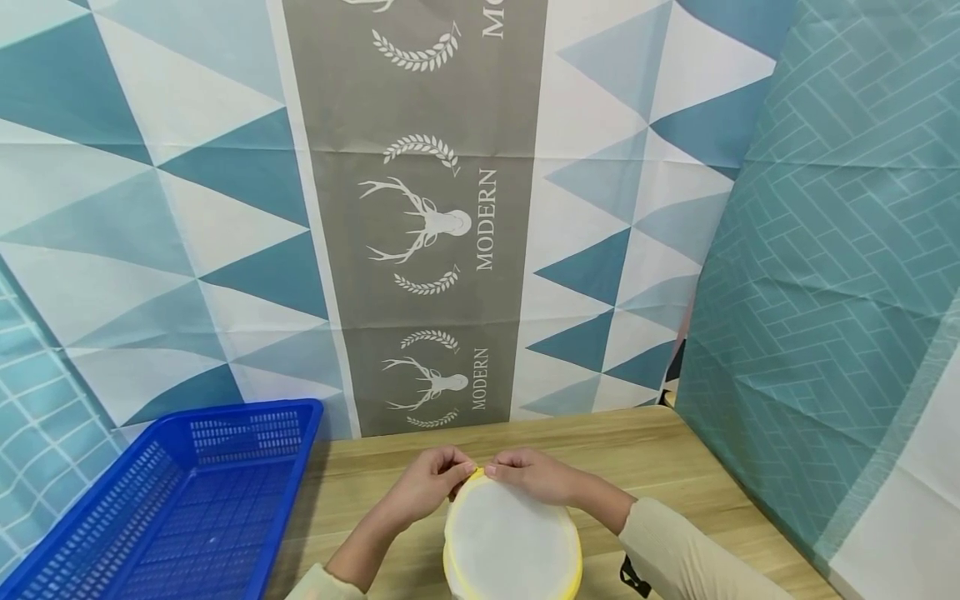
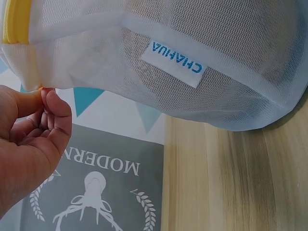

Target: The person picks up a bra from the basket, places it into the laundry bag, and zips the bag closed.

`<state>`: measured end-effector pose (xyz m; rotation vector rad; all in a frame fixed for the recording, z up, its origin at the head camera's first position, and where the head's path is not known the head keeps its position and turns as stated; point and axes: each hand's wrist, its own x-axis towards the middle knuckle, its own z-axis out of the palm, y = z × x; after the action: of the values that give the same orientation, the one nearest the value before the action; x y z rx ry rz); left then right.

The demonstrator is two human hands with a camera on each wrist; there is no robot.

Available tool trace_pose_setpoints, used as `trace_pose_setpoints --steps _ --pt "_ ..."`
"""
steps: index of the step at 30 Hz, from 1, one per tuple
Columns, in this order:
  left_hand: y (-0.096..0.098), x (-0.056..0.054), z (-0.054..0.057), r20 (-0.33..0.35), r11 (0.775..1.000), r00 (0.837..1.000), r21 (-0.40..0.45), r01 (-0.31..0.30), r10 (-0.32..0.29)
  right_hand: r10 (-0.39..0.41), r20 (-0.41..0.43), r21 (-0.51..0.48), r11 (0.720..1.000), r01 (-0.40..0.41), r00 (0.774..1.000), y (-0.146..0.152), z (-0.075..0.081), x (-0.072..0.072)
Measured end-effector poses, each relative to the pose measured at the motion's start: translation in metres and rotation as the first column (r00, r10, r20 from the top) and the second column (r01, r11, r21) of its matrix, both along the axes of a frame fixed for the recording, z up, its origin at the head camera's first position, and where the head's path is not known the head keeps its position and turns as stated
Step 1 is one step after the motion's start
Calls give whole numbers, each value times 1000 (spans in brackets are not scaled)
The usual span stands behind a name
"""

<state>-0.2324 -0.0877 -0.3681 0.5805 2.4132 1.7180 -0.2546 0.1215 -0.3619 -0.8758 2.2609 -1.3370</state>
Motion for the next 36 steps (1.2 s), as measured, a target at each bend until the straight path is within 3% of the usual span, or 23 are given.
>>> trace_pose_setpoints --steps 19,27,36 --pt "-5 -2 -4 16 999 1000 38 15 -16 -29 -32 20 999 30 999 0 2 1" --pt "-4 -1 -2 14 1000 1000 31 -5 5 -35 -32 6 999 35 999 1 3 1" --pt "-1 0 -1 10 1000 1000 17 -24 24 -74 -87 28 997 76 993 0 1 1"
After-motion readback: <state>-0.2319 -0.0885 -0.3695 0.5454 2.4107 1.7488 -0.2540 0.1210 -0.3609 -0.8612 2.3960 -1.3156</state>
